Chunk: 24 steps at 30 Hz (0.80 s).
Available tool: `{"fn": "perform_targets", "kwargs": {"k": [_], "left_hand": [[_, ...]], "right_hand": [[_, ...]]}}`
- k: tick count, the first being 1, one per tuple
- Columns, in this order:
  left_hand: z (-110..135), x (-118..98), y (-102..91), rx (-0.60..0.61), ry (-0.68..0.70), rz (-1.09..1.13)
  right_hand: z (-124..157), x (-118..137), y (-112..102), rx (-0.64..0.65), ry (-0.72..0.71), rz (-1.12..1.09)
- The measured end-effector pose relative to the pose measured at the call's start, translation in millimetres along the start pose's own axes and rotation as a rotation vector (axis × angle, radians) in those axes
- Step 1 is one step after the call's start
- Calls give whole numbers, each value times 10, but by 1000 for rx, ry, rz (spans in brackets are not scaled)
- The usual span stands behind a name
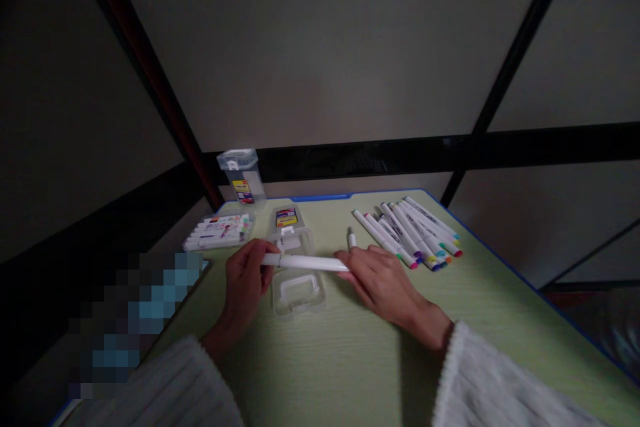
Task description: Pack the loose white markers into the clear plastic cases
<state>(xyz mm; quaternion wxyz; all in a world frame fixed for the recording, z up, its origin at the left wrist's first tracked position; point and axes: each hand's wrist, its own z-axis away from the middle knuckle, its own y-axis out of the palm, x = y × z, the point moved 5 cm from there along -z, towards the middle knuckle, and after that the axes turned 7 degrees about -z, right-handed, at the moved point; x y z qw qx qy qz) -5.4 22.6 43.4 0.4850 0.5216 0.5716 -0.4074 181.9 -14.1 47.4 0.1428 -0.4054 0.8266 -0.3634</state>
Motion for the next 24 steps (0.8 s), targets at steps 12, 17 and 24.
{"fn": "perform_targets", "kwargs": {"k": [12,17,24], "left_hand": [[-57,4,-121,-132,116,4],[-49,-5,-114,-122,118,5],[-46,-7,-113,-120,117,7]], "right_hand": [[76,96,-170,-234,-120,13],[77,92,-148,-203,-103,34],[48,133,-143,-189,-121,33]]}}
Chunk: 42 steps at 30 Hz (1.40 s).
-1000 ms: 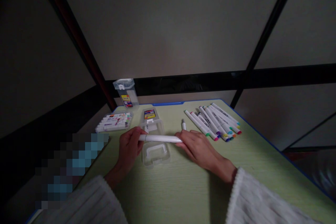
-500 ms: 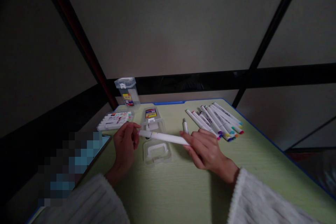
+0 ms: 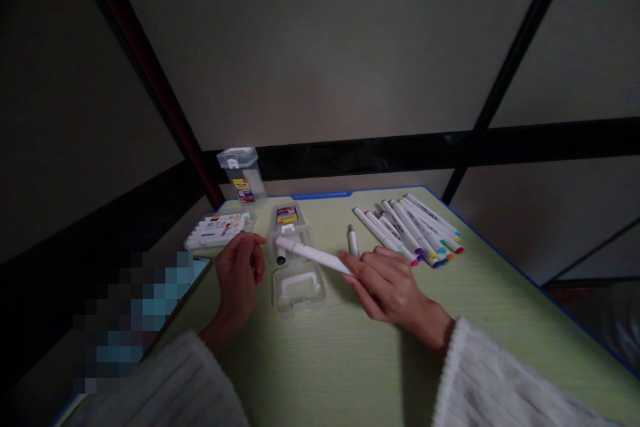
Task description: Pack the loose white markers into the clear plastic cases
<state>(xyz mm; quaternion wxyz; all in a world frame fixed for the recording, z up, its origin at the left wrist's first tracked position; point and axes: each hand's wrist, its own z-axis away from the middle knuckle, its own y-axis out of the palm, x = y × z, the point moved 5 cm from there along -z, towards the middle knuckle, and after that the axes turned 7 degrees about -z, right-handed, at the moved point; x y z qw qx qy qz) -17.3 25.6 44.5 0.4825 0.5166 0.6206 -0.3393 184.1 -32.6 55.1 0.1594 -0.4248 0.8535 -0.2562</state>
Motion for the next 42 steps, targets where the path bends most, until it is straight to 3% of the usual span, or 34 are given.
{"fn": "perform_targets", "kwargs": {"k": [15,22,25,30,32,35,42], "left_hand": [[29,-48,22,8,26,-26],[94,-84,40,57,119,-104],[165,-132,65,139,297,-306],[418,-237,236,409,867,-661],[498,-235,292,486,1007,-725],[535,-219,336,520,1067,-812],[523,-175,353,540,1046,-865]], "right_hand": [[-11,24,70,11,-13,19],[-17,47,114,54,7,11],[-29,63,142,73,15,8],[-42,89,194,76,28,-15],[-43,90,212,80,39,-20],[-42,75,239,99,79,-29],[-25,46,279,119,145,-71]]}}
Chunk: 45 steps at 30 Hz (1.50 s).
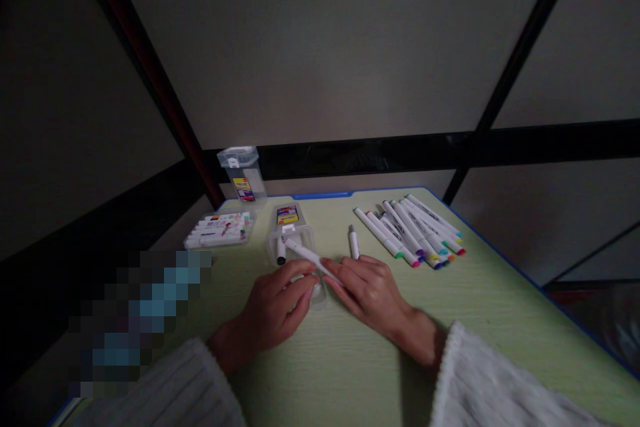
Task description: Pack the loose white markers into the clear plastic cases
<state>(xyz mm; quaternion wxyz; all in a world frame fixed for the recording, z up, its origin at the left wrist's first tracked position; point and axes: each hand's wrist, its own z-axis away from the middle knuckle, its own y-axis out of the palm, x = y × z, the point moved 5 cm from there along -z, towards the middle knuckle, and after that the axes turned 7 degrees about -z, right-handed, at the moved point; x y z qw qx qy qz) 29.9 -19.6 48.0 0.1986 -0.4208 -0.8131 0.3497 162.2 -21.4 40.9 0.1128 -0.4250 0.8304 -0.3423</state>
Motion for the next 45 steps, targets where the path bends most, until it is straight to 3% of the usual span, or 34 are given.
{"fn": "perform_targets", "kwargs": {"k": [15,23,28,35,45], "left_hand": [[-7,-14,42,44,6,-5],[-3,37,26,-66,-25,49],[3,62,14,-71,-28,-15],[-4,113,45,4,-92,-116],[46,323,189,318,-346,-228]], "right_hand": [[16,9,69,71,68,-128],[25,22,67,49,72,-225],[8,40,90,91,48,-313],[-4,48,125,177,15,-275],[11,45,103,149,-7,-118]]}}
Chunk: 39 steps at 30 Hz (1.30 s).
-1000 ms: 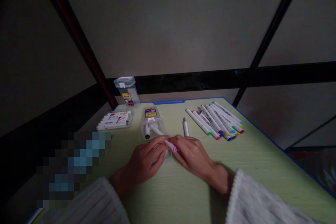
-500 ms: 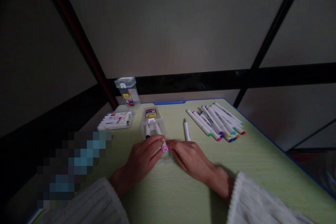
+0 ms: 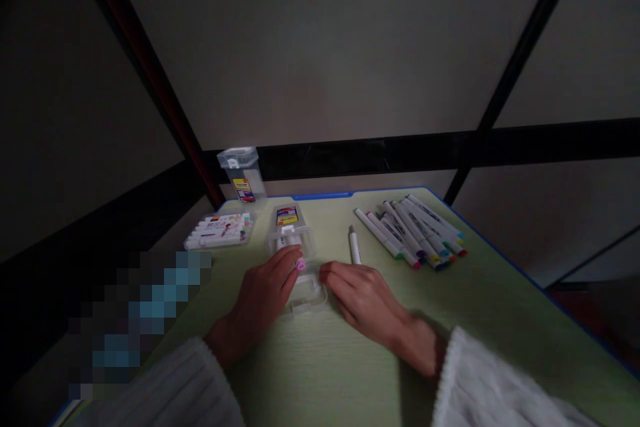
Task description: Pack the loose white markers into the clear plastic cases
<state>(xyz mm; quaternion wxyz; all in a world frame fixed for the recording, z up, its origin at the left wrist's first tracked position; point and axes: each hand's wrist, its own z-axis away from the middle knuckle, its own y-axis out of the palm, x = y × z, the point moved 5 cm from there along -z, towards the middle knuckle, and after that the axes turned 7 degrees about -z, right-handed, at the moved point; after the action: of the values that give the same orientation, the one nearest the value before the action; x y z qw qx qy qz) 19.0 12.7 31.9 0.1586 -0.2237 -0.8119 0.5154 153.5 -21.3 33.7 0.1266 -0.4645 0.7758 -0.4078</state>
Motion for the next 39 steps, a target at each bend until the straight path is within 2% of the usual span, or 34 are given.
{"fn": "perform_targets", "kwargs": {"k": [9,19,30,34,39], "left_hand": [[-38,32,36,136,-92,-44],[-52,48,40,142,-116,-91],[-62,57,11,151,-118,-74],[-63,48,14,167,-103,-71],[-59,39,4,204,-102,-85]], "right_hand": [[11,-213,17,-14,271,143],[23,-321,15,50,408,184],[89,-531,-31,299,695,438],[118,-566,9,416,754,439],[156,-614,48,438,826,389]]}}
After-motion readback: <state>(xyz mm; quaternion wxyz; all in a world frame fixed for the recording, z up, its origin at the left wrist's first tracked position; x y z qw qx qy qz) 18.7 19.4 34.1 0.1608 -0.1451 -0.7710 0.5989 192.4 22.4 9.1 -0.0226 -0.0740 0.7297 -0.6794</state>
